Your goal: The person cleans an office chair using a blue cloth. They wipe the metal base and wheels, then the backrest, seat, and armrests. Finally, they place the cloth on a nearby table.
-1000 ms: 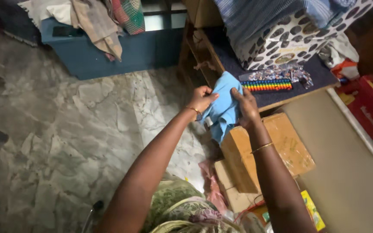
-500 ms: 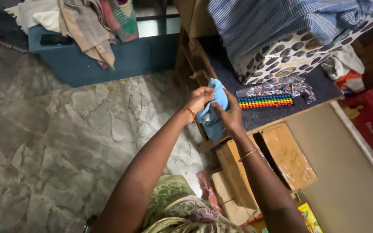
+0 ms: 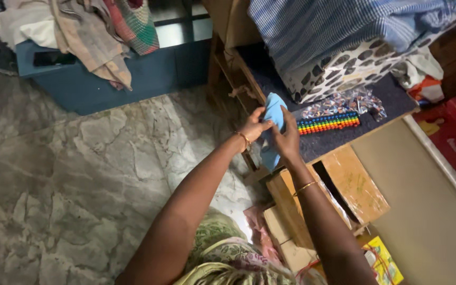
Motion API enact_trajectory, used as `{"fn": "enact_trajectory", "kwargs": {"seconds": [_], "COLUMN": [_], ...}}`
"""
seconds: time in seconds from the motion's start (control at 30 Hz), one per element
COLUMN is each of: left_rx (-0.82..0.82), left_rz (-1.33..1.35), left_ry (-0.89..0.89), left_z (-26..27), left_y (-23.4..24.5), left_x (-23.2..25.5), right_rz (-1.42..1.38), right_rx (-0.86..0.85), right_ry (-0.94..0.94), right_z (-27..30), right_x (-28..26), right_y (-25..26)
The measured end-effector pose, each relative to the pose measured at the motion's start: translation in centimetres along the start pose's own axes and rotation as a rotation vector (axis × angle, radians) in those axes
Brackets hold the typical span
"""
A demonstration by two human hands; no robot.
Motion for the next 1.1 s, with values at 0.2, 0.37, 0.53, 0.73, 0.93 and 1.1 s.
{"fn": "enact_trajectory", "kwargs": {"seconds": [0.2, 0.37, 0.53, 0.73, 0.93, 1.1], "left_rx": [-0.073, -0.257, -0.219, -0.007, -0.037, -0.118], "left_rz": [-0.037, -0.044, -0.579, -0.807, -0.796, -0.91], "left_ry": [0.129, -0.073, -0.477, -0.422, -0.245, -0.233], "left_z": [-3.4, -5.1, -3.7, -1.1, -0.5, -0.4], "left_y": [-2.2, -8.4, -11.1, -8.7, -6.5, -6.5], "left_x": [-5.7, -8.4, -5.5, -2.5, -2.8, -2.7], "right_rz": [0.239, 0.321, 0.336, 0.317, 0.538, 0.634], "right_rx": [0.129, 0.39, 0.567, 0.666, 0.529, 0.376], "right_ry": [-0.093, -0.131, -0.185, -0.243, -0.406, -0.585], "right_z": [3.0, 5.0, 5.4, 4.9, 5.3, 5.0], "right_x": [2.2, 3.9, 6.1, 10.6, 17.3, 19.1], "right_y": [2.3, 5.1, 6.8, 7.1, 3.9, 1.8]}}
Point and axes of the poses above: each hand's wrist, its own z-axis away from the middle knuckle, its own y-axis out of the back of the hand, x = y × z, the point moved 3 cm from there along -z, towards the middle knuckle, and after that the axes turned 8 degrees about -x, right-handed, at the moved point
